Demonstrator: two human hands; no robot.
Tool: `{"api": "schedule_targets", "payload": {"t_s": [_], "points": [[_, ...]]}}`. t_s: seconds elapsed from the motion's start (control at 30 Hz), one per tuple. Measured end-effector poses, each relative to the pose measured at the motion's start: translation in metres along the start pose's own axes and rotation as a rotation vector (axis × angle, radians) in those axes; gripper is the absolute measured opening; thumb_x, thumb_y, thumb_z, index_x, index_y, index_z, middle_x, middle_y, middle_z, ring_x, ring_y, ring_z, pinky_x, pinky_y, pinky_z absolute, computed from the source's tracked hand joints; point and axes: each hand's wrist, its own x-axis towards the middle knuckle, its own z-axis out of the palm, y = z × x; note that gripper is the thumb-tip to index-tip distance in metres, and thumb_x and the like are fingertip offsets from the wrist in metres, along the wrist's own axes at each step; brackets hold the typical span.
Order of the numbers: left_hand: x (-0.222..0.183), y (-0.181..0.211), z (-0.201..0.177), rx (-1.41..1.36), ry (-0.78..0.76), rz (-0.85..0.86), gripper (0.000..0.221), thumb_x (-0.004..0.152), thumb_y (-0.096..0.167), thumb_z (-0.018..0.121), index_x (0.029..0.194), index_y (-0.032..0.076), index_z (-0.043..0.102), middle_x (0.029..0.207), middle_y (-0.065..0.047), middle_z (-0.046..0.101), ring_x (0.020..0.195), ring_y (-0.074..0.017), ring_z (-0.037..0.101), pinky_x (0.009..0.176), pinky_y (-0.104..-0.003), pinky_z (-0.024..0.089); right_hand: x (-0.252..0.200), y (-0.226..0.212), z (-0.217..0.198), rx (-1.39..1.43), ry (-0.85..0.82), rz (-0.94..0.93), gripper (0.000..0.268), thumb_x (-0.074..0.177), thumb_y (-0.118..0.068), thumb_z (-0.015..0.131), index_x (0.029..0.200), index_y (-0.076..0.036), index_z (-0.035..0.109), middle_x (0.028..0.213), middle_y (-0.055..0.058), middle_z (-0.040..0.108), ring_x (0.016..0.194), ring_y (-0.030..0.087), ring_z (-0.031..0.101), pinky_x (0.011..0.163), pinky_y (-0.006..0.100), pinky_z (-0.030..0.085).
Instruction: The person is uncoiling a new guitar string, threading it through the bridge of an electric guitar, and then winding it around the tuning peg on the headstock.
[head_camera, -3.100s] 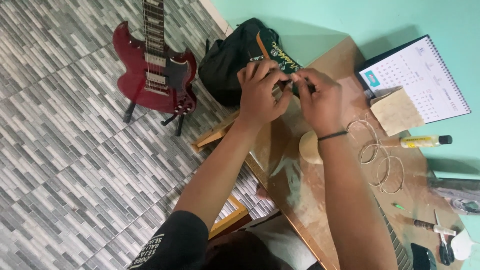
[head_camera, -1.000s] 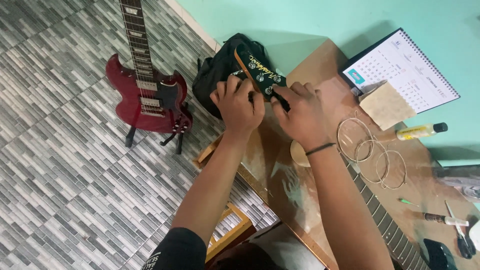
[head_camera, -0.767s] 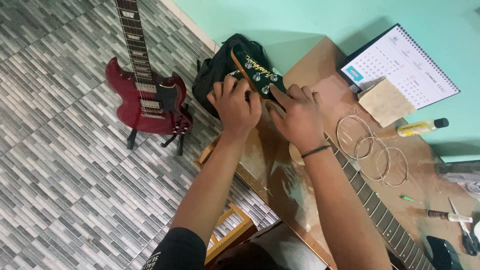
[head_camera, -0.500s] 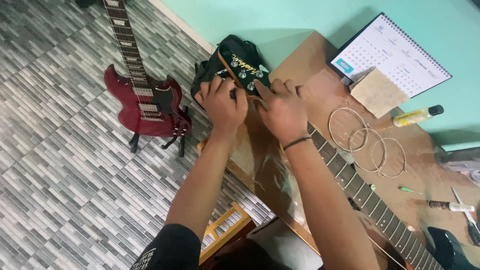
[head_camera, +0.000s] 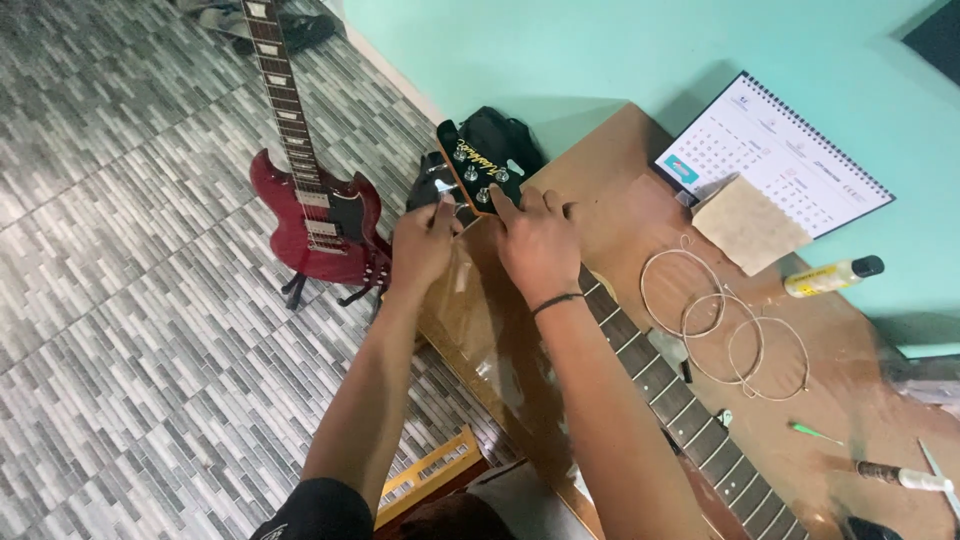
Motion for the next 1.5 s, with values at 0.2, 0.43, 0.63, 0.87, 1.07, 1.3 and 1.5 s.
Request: {"api": "schedule_targets", "payload": {"t_s": [0.2, 0.43, 0.63, 0.87, 1.07, 1.3, 1.5], "points": [[0.006, 0.001, -0.026, 0.164, -0.021, 0.173, 0.027, 0.085, 0.027, 0.084, 0.109, 0.016, 0.078, 0.086, -0.011, 0.07, 0.072, -0.0254, 0.069, 0.068, -0.037, 0.054, 0.003, 0.001, -0.002, 0.043, -0.123, 0.04, 0.036, 0.096, -0.035, 0.068, 0.132, -0.038, 0.069, 0.1, 0.004, 0.07, 0.102, 0.028, 0.067, 0.094, 0.051, 0.047], [0.017, -0.007, -0.006, 0.04, -0.015, -0.011, 0.029, 0.104, 0.032, 0.062, 0.092, 0.009, 0.077, 0.072, -0.01, 0.071, 0.067, -0.0224, 0.068, 0.067, -0.036, 0.053, 0.004, 0.0, -0.004, 0.072, -0.13, 0.041, 0.038, 0.096, -0.033, 0.07, 0.134, -0.033, 0.069, 0.102, 0.007, 0.07, 0.105, 0.03, 0.066, 0.092, 0.053, 0.047], [-0.002, 0.015, -0.017, -0.01, -0.023, -0.026, 0.052, 0.082, 0.035, 0.087, 0.116, 0.003, 0.065, 0.092, -0.011, 0.066, 0.077, -0.0193, 0.062, 0.075, -0.034, 0.051, 0.0, 0.002, 0.005, 0.072, -0.073, 0.048, 0.036, 0.096, -0.031, 0.069, 0.132, -0.035, 0.071, 0.1, 0.006, 0.071, 0.101, 0.027, 0.066, 0.092, 0.049, 0.045], [0.015, 0.001, -0.003, 0.204, 0.004, 0.126, 0.028, 0.106, 0.032, 0.062, 0.094, 0.011, 0.075, 0.079, -0.009, 0.071, 0.073, -0.0277, 0.069, 0.07, -0.039, 0.055, -0.001, 0.003, 0.011, 0.034, -0.021, 0.023, 0.038, 0.095, -0.034, 0.07, 0.132, -0.036, 0.069, 0.095, 0.004, 0.068, 0.096, 0.025, 0.065, 0.087, 0.045, 0.046], [0.01, 0.004, -0.008, 0.18, 0.022, 0.015, 0.029, 0.095, 0.039, 0.073, 0.1, 0.01, 0.072, 0.082, -0.012, 0.072, 0.074, -0.0299, 0.07, 0.07, -0.041, 0.055, -0.001, 0.003, 0.006, 0.044, -0.064, 0.036, 0.038, 0.095, -0.034, 0.07, 0.132, -0.037, 0.069, 0.098, 0.004, 0.07, 0.097, 0.025, 0.066, 0.089, 0.045, 0.045], [0.01, -0.008, -0.011, 0.293, 0.003, 0.286, 0.036, 0.109, 0.029, 0.059, 0.086, 0.004, 0.07, 0.072, -0.018, 0.064, 0.068, -0.0397, 0.068, 0.06, -0.042, 0.053, -0.001, 0.005, 0.006, 0.024, 0.005, -0.047, 0.039, 0.095, -0.032, 0.073, 0.134, -0.032, 0.069, 0.094, 0.005, 0.067, 0.092, 0.024, 0.066, 0.084, 0.042, 0.046], [0.008, 0.016, -0.031, -0.087, -0.158, 0.023, 0.035, 0.1, 0.032, 0.068, 0.076, 0.007, 0.074, 0.075, -0.016, 0.073, 0.073, -0.0206, 0.067, 0.07, -0.038, 0.055, 0.003, 0.001, -0.004, 0.094, -0.018, -0.008, 0.038, 0.093, -0.029, 0.074, 0.132, -0.031, 0.072, 0.09, 0.006, 0.068, 0.088, 0.026, 0.066, 0.081, 0.042, 0.049]]}}
